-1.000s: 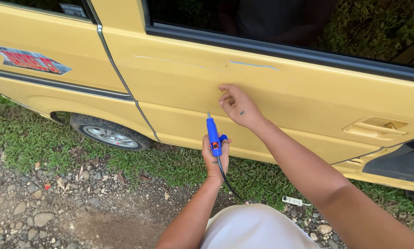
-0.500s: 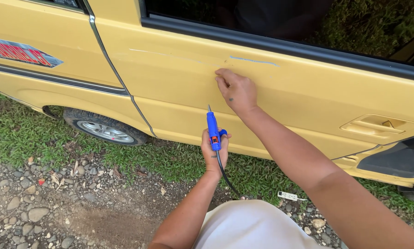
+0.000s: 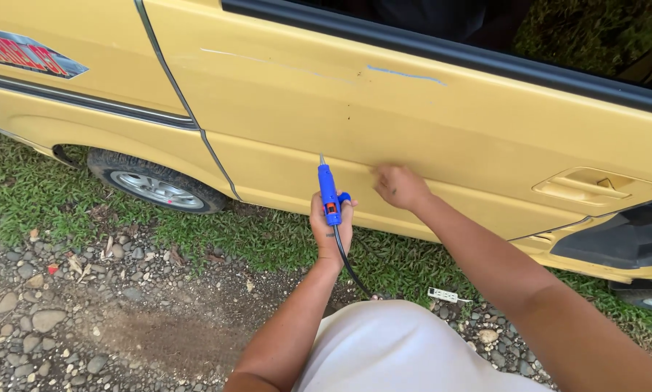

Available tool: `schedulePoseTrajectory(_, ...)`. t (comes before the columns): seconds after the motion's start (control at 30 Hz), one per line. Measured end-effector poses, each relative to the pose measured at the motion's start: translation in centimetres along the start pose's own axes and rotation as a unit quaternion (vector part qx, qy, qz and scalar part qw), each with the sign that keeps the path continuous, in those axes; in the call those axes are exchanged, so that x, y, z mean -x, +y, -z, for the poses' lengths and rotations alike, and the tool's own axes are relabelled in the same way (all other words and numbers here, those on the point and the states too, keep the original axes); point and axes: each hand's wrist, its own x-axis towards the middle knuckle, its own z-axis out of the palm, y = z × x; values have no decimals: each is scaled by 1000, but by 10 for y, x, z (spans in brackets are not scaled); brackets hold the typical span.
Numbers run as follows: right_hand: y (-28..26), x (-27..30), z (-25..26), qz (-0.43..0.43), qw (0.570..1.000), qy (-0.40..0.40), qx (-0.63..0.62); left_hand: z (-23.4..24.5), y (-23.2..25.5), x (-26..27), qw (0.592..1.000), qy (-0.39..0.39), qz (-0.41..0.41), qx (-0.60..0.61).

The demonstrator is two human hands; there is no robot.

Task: Repairing a dent on a yellow car door using a hot glue gun and blue puller tabs.

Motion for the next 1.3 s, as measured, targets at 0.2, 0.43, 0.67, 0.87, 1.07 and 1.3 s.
schedulePoseTrajectory(0.2,-68,-12,42,104,961,178,-184,-3,3,-2,1000,-7,0,-21)
schedulePoseTrajectory(0.43,-61,-31,35,119,972,200,-45,3,6,-4,1000,-4,18,-2)
schedulePoseTrajectory(0.67,-78,-15,51,106,966,211,-109,-4,10,-2,1000,-16,5,-6)
schedulePoseTrajectory(0.87,-73,-30,39,116,949,218,-196,-2,11,-4,1000,-12,13,-6)
schedulePoseTrajectory(1.07,-74,-21,36,102,978,179,-13,-1,10,-1,1000,-30,9,-2)
schedulePoseTrajectory(1.3,-59,-38,-6,22,895,150,-420,1,20,4,1000,-21,11,-7)
